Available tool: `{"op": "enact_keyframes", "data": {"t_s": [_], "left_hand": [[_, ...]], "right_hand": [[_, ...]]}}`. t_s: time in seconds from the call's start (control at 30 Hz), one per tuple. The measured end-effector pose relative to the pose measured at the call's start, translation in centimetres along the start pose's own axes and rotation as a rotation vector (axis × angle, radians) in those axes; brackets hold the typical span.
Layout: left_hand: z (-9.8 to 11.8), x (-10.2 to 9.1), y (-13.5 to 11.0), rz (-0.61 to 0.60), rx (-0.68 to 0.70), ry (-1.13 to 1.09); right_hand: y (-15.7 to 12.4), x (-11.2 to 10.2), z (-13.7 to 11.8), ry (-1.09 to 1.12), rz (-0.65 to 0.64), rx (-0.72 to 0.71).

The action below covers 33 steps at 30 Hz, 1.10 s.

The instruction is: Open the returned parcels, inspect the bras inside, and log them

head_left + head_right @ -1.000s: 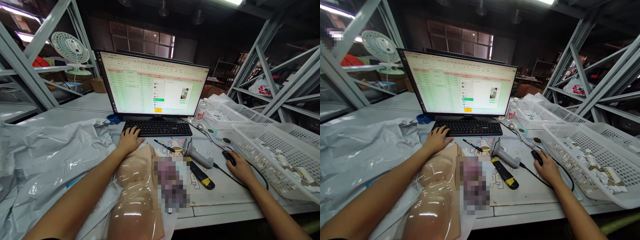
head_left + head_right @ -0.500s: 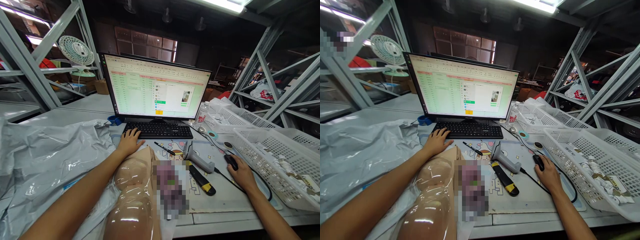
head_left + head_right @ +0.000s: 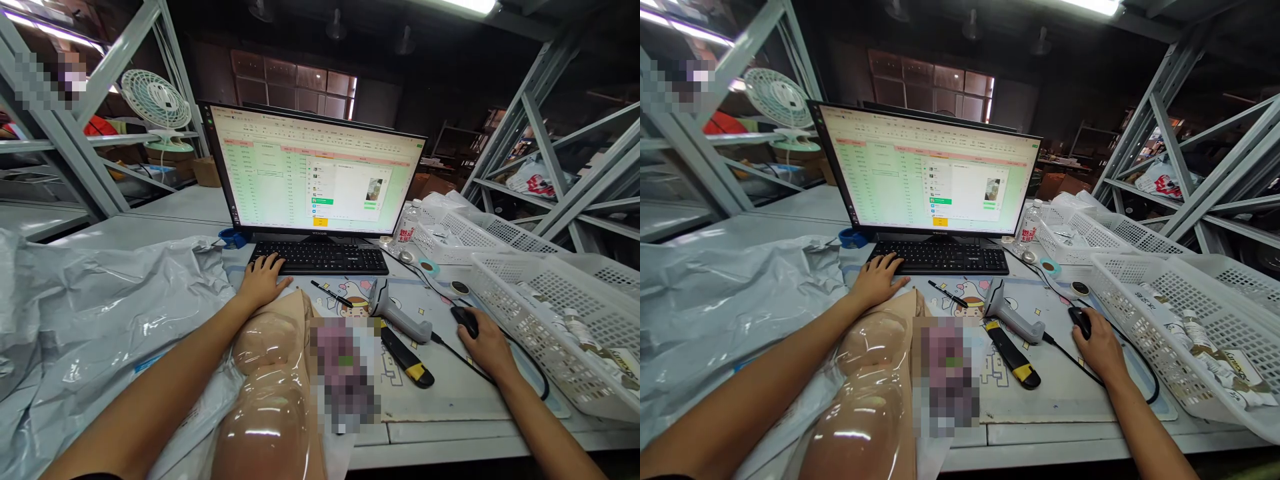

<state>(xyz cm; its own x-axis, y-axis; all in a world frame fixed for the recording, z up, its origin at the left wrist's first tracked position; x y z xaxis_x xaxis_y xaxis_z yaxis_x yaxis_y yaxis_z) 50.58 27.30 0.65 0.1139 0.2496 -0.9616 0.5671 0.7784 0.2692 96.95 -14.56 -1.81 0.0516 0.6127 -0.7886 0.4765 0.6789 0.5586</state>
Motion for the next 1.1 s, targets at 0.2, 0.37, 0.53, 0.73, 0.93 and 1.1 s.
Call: {"op": "enact_keyframes", "data": {"t_s": [0.2, 0.37, 0.53, 0.73, 0.93, 1.1], "left_hand": [[0.1, -0.2, -0.1, 0.015, 0.004, -0.001], [0.1, -0.1, 0.0, 0.02, 0.005, -0.004], [0.0, -0.1, 0.1, 0.019, 0.006, -0.001], [-0.1, 0.1, -0.1, 0.023, -0.001, -0.039], [-1.1, -2.9, 0.8, -0.056, -0.037, -0.398], [-3.3, -12.1, 1.2, 0.006, 0.053, -0.7]], "right_hand": [[0.1, 0.1, 0.0, -0.001, 0.002, -0.017], [0.1, 0.0, -0.3, -0.012, 0.014, -0.029], [0.1, -0.4, -0.7, -0.009, 0.025, -0.056], [0.0, -0.1, -0.6, -0.016, 0.039, -0.066], [0.2, -0.5, 1.3, 0.054, 0.06, -0.043], [3.5, -6.9, -8.0, 0.115, 0.139, -0.203]]}}
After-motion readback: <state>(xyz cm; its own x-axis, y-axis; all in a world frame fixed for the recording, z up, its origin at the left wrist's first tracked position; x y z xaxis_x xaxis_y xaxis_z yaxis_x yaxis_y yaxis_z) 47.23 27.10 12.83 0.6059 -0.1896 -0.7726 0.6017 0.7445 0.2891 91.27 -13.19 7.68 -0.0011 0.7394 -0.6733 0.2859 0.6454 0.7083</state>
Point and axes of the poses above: each hand's wrist, its own y-axis towards the middle knuckle, its own x-axis out of the palm, z = x × y, the point moved 9 cm from there along y, towards the middle knuckle, and after that the axes turned 4 degrees about y, right-handed, at the moved point
